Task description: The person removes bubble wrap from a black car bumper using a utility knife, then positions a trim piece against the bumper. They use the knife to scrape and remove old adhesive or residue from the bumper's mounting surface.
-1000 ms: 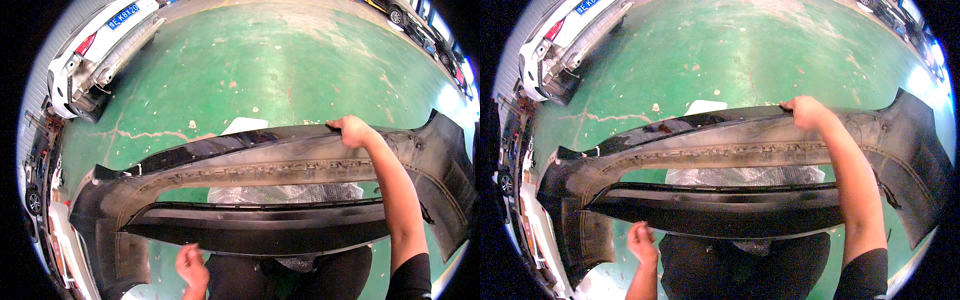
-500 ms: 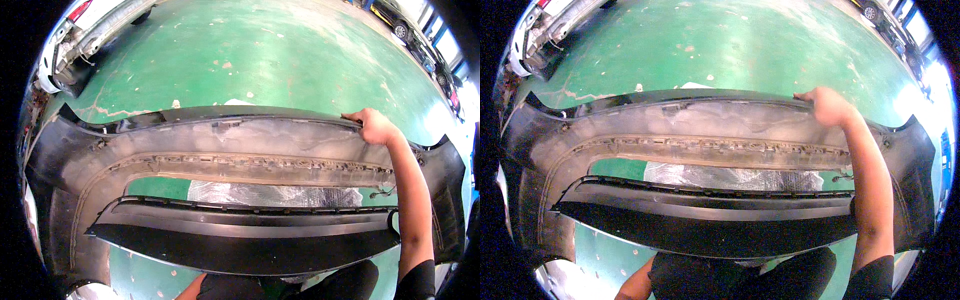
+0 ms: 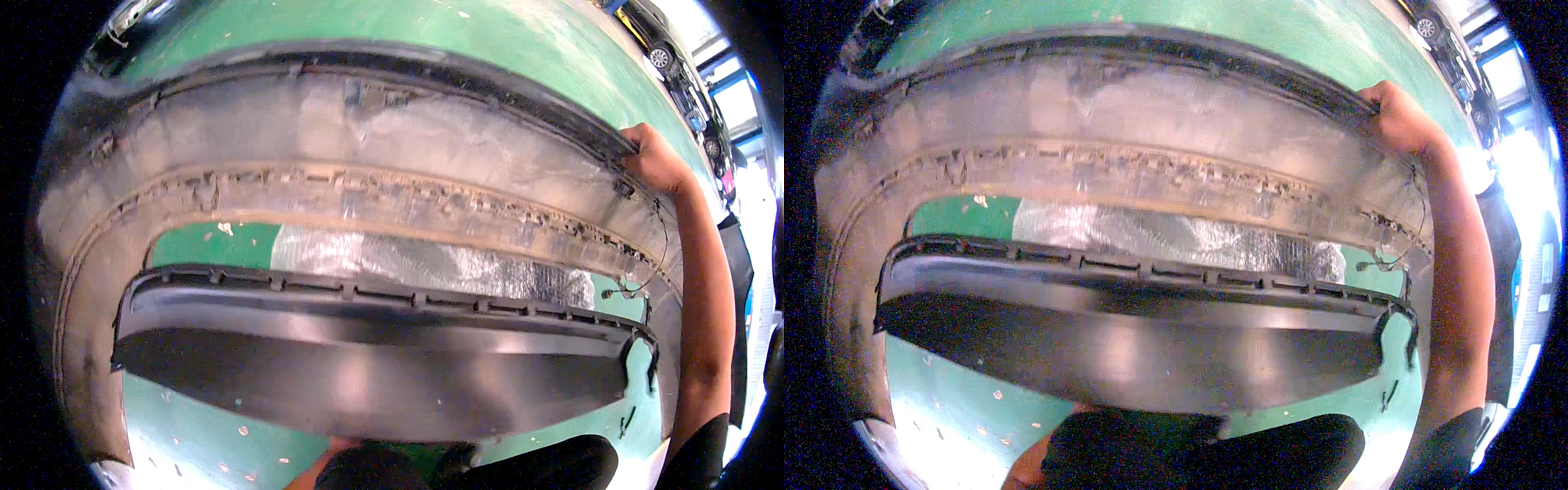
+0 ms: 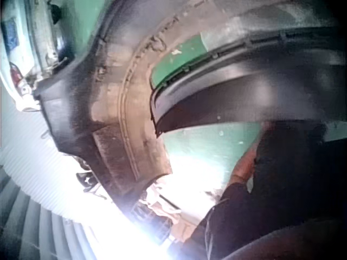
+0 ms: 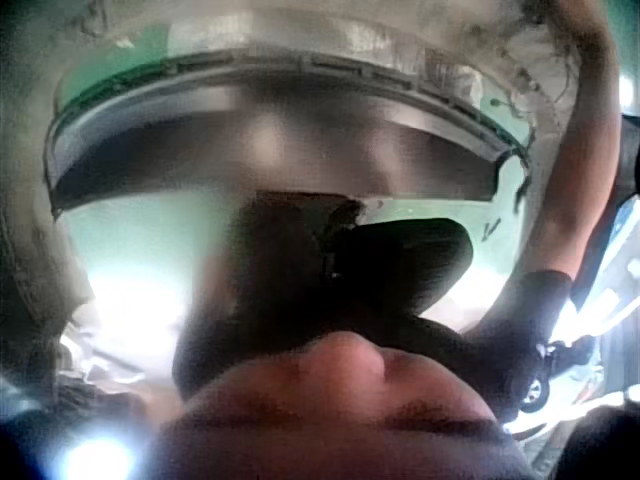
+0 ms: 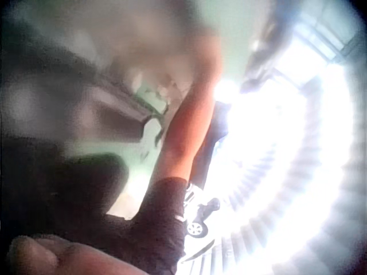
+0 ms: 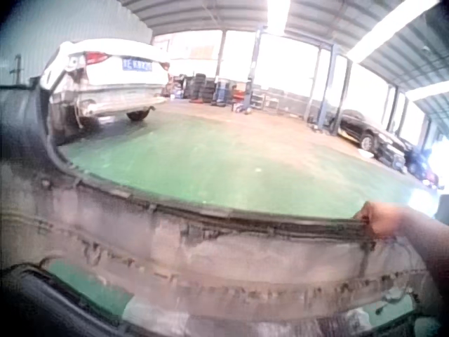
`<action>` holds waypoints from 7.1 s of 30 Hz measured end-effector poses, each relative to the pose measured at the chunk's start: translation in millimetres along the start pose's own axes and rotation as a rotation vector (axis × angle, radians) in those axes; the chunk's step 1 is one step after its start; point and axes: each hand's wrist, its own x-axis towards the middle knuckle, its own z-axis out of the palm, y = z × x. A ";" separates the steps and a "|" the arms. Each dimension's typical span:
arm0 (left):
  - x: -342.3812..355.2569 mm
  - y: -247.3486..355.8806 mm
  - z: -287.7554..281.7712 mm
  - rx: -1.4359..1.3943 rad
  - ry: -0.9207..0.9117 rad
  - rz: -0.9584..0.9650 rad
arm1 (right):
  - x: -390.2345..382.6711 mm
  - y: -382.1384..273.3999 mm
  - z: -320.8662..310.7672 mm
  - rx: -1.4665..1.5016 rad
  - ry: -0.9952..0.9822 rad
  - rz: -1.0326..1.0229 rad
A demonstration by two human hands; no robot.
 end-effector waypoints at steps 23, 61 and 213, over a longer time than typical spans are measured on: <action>-92.4 149.4 -99.5 0.330 -0.258 -0.236 | -106.4 -24.7 14.6 -0.228 0.161 0.072; -44.5 187.5 -97.4 -0.344 0.216 0.001 | -417.6 -17.5 260.0 -0.122 -0.006 0.027; -512.8 110.0 -249.9 0.047 1.965 0.542 | -466.3 -161.8 14.0 0.182 0.368 -0.616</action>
